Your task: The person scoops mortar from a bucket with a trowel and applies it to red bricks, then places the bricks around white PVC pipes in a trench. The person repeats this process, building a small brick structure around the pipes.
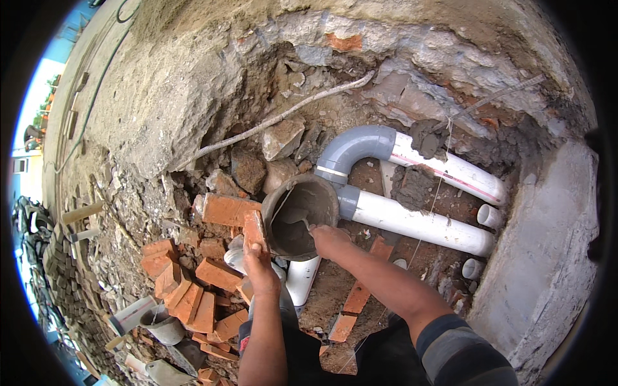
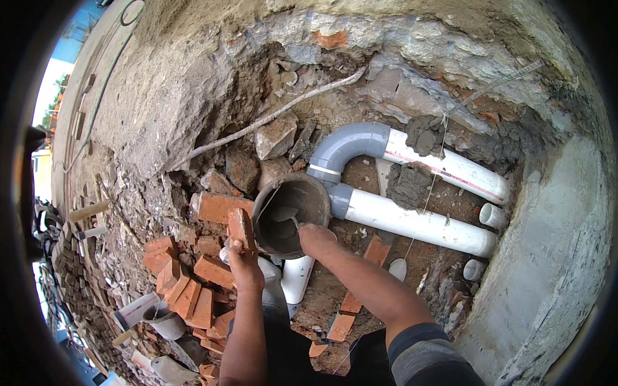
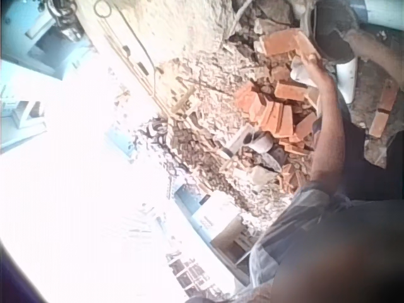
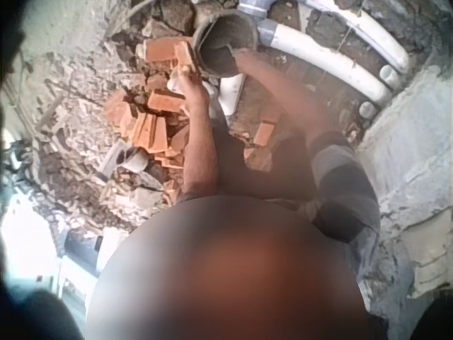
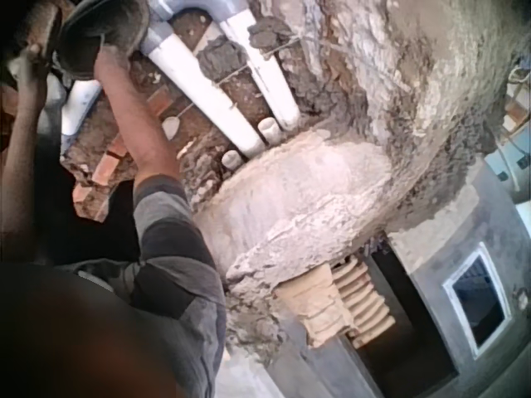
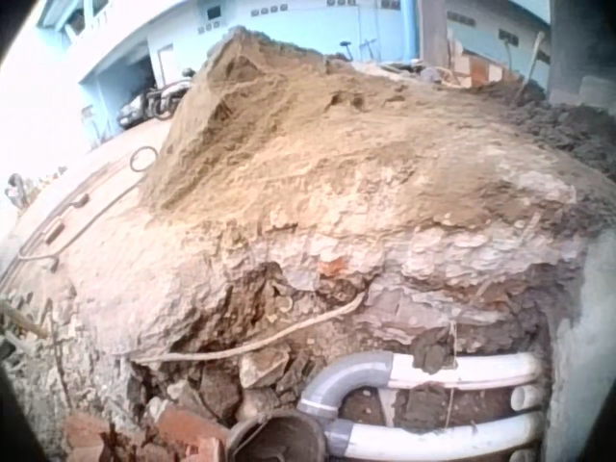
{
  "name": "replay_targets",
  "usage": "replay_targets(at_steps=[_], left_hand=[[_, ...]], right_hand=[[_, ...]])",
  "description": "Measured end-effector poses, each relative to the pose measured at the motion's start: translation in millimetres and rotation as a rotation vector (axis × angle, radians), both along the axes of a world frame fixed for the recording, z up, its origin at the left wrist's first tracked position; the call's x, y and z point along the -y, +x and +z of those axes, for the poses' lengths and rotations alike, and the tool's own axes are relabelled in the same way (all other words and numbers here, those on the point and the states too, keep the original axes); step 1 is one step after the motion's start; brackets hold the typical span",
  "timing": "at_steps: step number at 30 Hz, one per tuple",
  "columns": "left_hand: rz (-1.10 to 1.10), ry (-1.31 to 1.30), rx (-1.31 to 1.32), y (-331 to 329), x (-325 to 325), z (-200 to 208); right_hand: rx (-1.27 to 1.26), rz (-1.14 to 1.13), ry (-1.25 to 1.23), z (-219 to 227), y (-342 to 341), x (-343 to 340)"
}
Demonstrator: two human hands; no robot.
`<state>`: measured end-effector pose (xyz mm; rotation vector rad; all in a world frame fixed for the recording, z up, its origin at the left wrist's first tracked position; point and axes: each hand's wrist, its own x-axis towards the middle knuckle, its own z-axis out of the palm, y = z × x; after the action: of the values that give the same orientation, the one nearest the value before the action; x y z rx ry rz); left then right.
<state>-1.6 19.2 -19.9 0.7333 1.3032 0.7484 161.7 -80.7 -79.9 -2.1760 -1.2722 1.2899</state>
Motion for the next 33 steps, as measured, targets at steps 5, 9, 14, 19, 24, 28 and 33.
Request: replay_targets(at_steps=[5,9,14,19,24,28,33], left_hand=[[0.048,-0.117,0.03,1,2,4],[-0.064,-0.098,-0.047,7,6,15],[-0.226,0.018,-0.132,12,15,28],[-0.217,0.032,-0.134,7,20,27],[-0.219,0.042,-0.115,5,20,22],[-0.171,-0.046,-0.236,7,22,25],[-0.142,-0.094,-0.207,8,20,23]], right_hand=[[-0.016,0.269,-0.196,13,10,14],[0.346,0.068,-0.067,8,46,-18],[0.317,0.384,-0.185,2,67,-64],[0.271,0.602,-0.259,0,75,-83],[0.183,0.596,-0.255,-18,74,-75],[-0.101,0.455,-0.126,-41,59,-38],[-0.675,-0.035,-0.303,-60,36,24]])
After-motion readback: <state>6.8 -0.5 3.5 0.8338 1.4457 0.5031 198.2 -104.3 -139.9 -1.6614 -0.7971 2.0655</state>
